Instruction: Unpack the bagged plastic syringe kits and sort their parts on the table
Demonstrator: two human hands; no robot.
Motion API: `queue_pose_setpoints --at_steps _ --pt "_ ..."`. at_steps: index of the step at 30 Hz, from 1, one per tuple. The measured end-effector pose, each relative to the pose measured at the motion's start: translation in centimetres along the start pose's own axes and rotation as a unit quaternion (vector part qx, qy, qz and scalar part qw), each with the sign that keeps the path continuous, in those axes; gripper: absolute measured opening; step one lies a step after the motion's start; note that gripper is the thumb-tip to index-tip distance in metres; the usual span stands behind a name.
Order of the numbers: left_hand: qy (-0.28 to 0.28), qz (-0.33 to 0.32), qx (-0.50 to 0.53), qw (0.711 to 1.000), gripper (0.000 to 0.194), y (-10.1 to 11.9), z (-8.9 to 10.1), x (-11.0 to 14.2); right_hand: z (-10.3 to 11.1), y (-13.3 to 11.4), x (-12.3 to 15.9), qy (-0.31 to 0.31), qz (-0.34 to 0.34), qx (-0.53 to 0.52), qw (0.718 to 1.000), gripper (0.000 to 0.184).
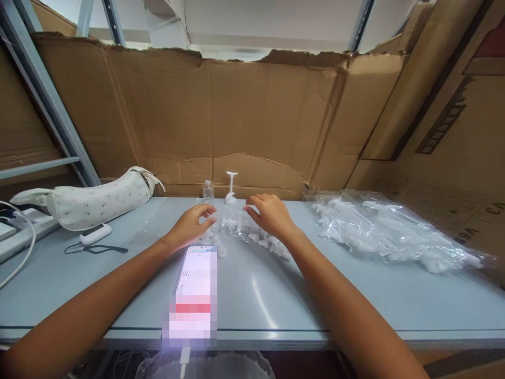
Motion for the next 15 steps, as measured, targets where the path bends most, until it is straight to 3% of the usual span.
queue_pose_setpoints --at_steps 4,8,12,15 --pt "-0.003 0.057 0.048 0.997 0.037 -0.9 -0.5 0.0 1.5 3.1 0.7 -0.095 -0.178 0.013 0.979 0.037" --pt "-0.013 0.091 0.091 0.992 0.045 -1.9 -1.2 -0.5 2.5 7.2 2.1 -0.279 -0.313 0.096 0.902 0.057" --pt "-0.022 0.097 0.135 0.986 0.019 -2.2 -1.6 -1.0 1.9 8.1 2.8 -0.412 -0.356 0.008 0.839 0.055" --pt "-0.009 0.085 0.168 0.982 0.011 -2.0 -1.6 -1.1 1.1 7.2 2.2 -0.43 -0.335 -0.081 0.835 0.04"
Point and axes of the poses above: each hand's wrist, its own x-axis away from the middle knuckle, its own z-axis out of the back of the hand, y = z × x, the point moved 1 cm from there along -x, towards the middle knuckle, and after that the axes turned 9 degrees about -z, right-handed, at the moved point
